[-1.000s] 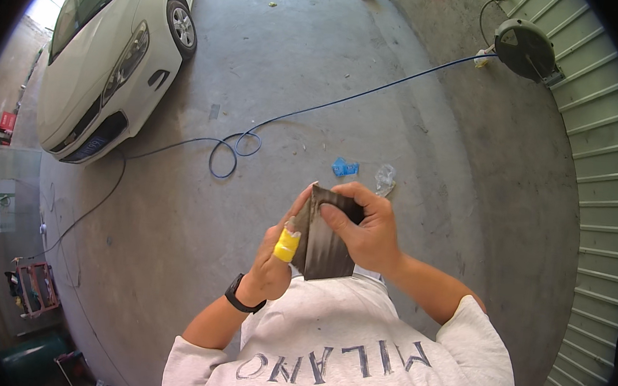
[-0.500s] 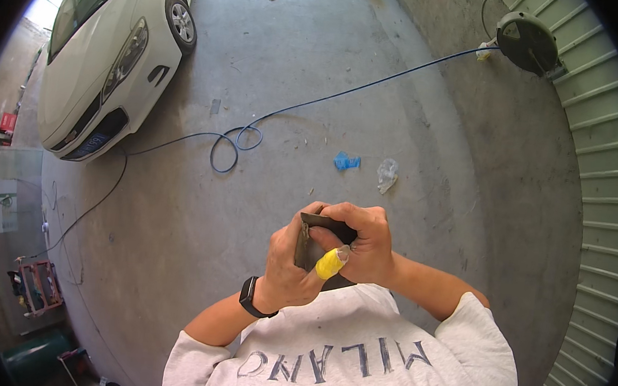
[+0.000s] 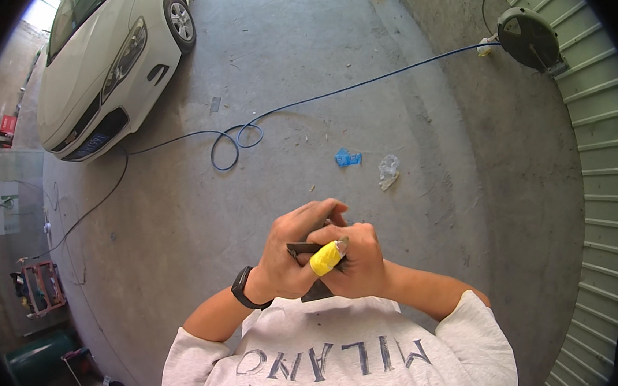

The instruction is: The person holds a small rectangular metal piece and rubs its surface with a sanding block. They repeatedly flip the piece and continue sanding different areas while standing in a garage.

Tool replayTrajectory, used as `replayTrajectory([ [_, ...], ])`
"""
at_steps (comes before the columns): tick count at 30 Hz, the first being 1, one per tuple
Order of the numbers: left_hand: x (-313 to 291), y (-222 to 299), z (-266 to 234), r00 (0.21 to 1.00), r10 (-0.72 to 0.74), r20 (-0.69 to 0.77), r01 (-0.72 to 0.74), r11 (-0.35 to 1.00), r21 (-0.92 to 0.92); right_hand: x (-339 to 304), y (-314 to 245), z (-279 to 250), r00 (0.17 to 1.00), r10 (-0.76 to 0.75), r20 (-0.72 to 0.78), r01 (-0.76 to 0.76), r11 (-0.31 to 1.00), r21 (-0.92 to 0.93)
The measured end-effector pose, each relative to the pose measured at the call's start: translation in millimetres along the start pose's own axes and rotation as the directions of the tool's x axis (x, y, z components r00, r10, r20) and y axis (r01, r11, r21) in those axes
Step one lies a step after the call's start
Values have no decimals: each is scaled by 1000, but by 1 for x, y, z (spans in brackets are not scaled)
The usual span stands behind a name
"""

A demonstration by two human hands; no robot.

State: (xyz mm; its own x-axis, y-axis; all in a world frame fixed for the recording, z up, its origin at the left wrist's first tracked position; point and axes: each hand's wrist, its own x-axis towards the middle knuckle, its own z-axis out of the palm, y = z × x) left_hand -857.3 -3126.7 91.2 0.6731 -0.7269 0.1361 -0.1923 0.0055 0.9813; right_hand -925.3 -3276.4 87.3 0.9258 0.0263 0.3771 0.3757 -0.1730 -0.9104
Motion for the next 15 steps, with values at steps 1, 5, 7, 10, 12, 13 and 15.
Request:
replayTrajectory([
  [1, 0, 0, 1, 999, -49, 13, 50, 995, -86, 5, 0, -5, 1000, 15, 15, -15, 1000, -5],
  [5, -2, 0, 7, 990, 51, -131, -52, 999, -5, 22, 6, -20, 974, 158, -162, -163, 987, -12],
  [7, -4, 1, 10, 989, 60, -135, -55, 998, 37, 21, 9, -20, 970, 169, -173, -180, 982, -50],
  [10, -3, 4, 10, 992, 61, -112, -67, 997, -49, 11, 11, -11, 988, 95, -118, -90, 995, 52],
  [12, -3, 6, 7, 989, 107, -97, -114, 991, -67, 3, 10, -4, 990, 112, -86, -109, 993, 38],
  [13, -3, 8, 4, 994, 96, -52, -100, 992, -77, -1, 8, -1, 986, 103, -131, -96, 994, 52],
  [15, -2, 8, 1, 998, 53, -41, -55, 997, -57, -3, 8, 0, 999, 0, -50, 3, 998, 62],
])
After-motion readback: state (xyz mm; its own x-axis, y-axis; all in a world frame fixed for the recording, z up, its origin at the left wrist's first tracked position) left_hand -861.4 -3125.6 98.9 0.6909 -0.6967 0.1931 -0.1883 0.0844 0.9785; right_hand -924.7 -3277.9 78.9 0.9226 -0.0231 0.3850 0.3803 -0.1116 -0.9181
